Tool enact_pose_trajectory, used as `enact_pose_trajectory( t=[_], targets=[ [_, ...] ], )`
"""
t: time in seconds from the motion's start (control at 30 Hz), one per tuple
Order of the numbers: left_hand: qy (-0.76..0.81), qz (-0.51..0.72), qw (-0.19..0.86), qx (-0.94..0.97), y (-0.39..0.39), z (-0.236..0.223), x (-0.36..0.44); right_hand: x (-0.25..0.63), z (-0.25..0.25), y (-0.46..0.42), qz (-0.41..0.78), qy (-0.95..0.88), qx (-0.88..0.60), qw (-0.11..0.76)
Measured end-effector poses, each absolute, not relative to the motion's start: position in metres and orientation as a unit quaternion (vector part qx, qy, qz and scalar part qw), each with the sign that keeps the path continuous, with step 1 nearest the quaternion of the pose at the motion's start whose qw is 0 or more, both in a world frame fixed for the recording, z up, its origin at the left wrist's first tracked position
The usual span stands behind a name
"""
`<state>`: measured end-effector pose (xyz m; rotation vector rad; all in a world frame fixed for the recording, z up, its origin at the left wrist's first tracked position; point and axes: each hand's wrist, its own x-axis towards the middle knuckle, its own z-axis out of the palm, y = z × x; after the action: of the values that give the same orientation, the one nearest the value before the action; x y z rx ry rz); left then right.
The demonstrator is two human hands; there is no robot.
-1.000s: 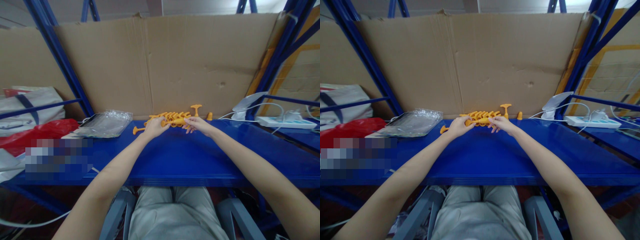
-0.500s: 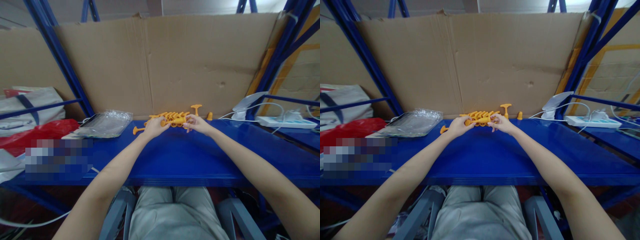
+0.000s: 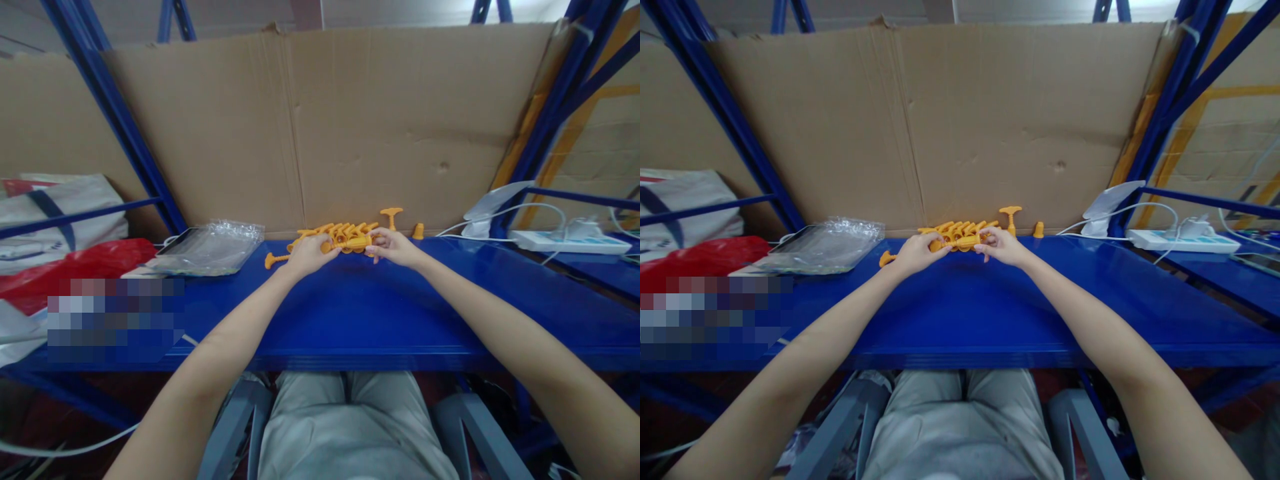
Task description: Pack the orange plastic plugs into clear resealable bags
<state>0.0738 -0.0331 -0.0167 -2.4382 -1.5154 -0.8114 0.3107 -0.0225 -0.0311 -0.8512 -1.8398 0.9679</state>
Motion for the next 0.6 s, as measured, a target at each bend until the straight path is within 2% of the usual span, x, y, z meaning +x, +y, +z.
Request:
enact_pose_trajectory(
  t=[0.6],
  targets=[
    [-0.515, -0.258, 0.150, -0.804, -0.045, -0.011, 0.077, 0.302, -0.026, -0.035, 0.415, -0.698, -0.390, 0.435]
  ],
)
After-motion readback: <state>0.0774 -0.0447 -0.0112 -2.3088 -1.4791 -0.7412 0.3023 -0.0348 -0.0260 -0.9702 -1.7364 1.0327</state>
